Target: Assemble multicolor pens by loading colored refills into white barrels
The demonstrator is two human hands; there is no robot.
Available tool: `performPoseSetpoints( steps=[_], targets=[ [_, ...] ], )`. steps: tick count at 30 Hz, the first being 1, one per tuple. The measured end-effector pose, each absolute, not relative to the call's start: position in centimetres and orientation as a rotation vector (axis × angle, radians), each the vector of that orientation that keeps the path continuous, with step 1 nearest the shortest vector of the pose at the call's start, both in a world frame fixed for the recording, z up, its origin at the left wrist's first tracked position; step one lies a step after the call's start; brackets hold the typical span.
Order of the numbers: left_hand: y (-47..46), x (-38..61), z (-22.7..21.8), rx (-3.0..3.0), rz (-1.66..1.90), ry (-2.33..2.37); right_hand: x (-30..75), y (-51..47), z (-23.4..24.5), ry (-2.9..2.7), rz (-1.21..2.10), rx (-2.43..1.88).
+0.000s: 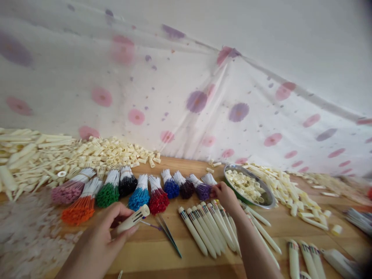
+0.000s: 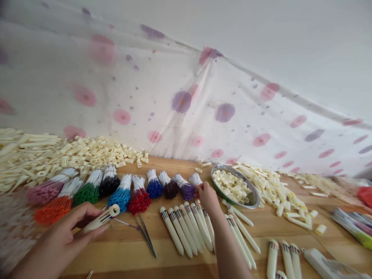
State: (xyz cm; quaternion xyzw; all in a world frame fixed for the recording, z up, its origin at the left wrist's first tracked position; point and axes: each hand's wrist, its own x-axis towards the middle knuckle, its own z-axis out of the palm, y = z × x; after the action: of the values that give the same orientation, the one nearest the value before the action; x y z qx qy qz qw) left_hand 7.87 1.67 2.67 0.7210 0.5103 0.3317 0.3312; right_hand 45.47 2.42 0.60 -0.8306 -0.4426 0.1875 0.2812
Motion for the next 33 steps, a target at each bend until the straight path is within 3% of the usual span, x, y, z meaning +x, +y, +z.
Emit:
performPoseSetpoints(
  steps=[8,15,33],
  targets=[
    [1.5,8.0,3.5,1.927,0.941,1.207,40.9,-4.1,5.9,-1.326,0.316,-1.825],
    [1.0,8.0,3.4,2.040,1.013,1.144,33.6,-5.9,6.8,-1.702,0.068,-1.365],
    [0.3,8.6,3.1,2.140,1.078,1.117,32.0,-5.8,5.8,-1.839,0.093,-1.272]
  ],
)
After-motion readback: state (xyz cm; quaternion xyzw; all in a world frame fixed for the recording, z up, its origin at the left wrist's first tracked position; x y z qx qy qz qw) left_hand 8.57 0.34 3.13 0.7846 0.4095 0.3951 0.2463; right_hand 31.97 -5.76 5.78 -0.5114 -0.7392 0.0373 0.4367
